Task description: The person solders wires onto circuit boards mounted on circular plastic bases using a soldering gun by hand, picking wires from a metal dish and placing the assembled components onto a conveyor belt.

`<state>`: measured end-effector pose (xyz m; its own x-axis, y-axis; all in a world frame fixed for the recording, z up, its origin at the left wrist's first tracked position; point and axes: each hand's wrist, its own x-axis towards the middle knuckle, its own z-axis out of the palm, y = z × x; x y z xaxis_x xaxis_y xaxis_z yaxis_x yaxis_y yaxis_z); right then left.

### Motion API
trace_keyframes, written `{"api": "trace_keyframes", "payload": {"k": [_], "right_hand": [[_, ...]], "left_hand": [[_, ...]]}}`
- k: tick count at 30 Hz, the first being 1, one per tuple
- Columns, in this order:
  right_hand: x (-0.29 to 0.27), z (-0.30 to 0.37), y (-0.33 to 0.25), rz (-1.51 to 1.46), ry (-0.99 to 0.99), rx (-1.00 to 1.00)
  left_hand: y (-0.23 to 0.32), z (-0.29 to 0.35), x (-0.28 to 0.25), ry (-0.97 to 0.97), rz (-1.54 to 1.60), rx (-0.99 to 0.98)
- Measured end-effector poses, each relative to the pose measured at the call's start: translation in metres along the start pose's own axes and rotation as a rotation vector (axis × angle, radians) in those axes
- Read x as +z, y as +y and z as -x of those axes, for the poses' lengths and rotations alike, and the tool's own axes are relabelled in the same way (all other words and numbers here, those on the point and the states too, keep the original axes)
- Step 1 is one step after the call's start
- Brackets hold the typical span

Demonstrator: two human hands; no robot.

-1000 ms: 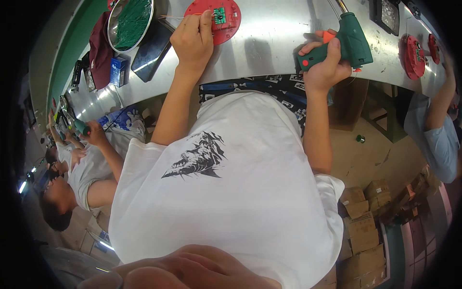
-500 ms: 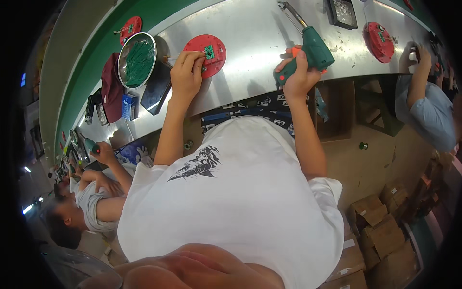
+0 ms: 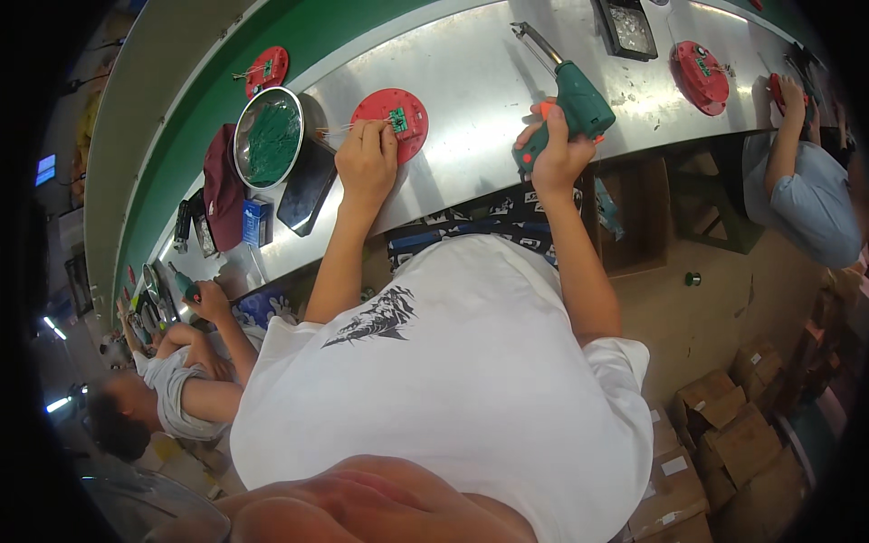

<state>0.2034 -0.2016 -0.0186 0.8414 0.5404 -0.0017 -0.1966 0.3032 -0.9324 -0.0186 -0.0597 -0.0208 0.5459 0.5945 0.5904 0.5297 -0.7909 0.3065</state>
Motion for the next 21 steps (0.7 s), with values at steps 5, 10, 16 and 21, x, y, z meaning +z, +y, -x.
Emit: {"api": "trace_keyframes", "payload": {"k": [5, 10, 16, 21], "right_hand": [[-0.0011, -0.0009, -0.0003, 0.003, 0.005, -0.007], [-0.0003, -0.0019, 0.0006, -0.005, 0.013, -0.018], [-0.002, -0.0024, 0.0043, -0.057, 0.038, 0.002], [-0.0032, -0.0018, 0.0038, -0.044, 0.034, -0.012]], "left_hand": [[-0.0004, 0.0013, -0.0011, -0.01, -0.019, -0.022], [-0.0051, 0.0047, 0.0008, 0.033, 0.003, -0.037], [-0.0083, 0.0073, 0.0032, 0.04, -0.027, -0.022], [-0.0036, 0.0078, -0.0005, 0.091, 0.109, -0.033]]}}
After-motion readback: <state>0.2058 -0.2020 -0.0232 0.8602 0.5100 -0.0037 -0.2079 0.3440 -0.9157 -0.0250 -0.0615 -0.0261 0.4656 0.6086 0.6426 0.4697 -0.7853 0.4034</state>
